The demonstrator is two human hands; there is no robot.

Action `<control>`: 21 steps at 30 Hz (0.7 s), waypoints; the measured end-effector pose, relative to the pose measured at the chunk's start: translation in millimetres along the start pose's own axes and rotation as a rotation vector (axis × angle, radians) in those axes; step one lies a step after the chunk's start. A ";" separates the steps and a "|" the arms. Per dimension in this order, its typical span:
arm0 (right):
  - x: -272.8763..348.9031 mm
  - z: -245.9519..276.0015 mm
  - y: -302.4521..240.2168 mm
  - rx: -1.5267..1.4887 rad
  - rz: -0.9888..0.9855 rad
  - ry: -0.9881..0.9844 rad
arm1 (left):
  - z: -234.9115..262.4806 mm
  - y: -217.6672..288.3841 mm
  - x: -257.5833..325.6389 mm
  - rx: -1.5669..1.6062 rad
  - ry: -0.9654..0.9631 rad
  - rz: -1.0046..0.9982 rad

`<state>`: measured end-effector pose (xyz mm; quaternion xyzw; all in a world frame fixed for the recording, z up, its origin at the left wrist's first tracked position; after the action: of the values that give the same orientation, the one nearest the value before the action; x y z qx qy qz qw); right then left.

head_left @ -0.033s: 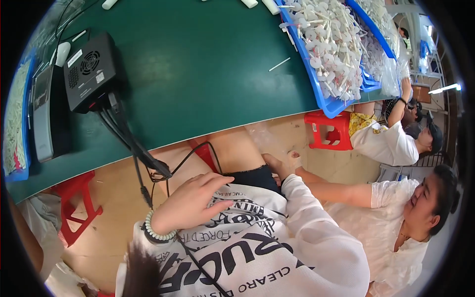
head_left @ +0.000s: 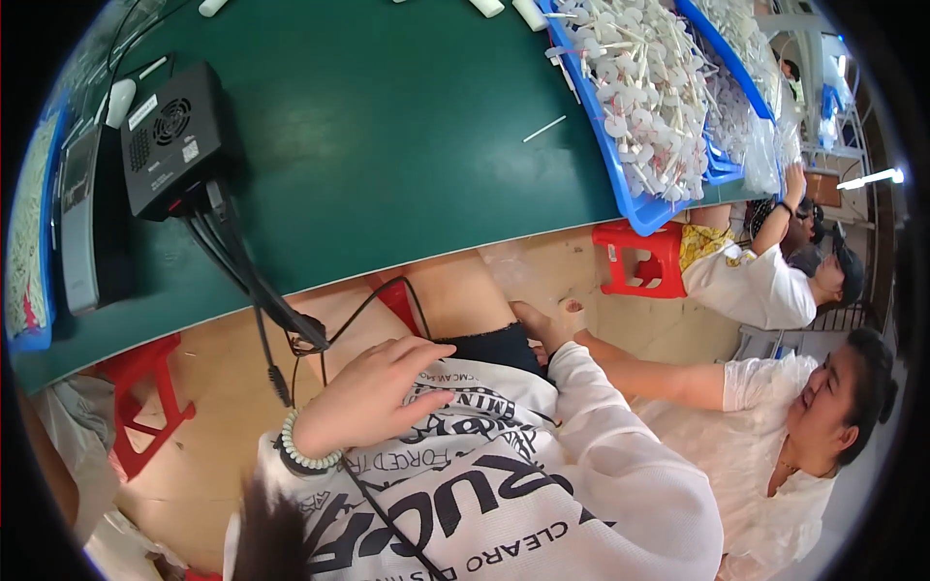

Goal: Packaging small white components into plastic bags.

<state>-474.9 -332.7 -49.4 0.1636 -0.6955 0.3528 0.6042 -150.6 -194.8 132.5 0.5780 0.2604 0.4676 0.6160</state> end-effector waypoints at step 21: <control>-80.8 86.7 -66.6 0.780 0.652 0.556 | -40.2 14.0 -50.8 -0.056 -0.004 0.151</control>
<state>-476.7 -455.0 -108.9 0.0527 -0.3436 0.7807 0.5193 -210.7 -221.9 126.8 0.5795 0.2016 0.5186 0.5954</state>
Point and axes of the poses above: each hand's wrist, its own x-axis away from the middle knuckle, its own z-axis out of the back of the hand, y = z × x, the point moved 1 cm from there along -x, towards the middle knuckle, and after that the axes turned 8 degrees about -y, right-handed, at the moved point
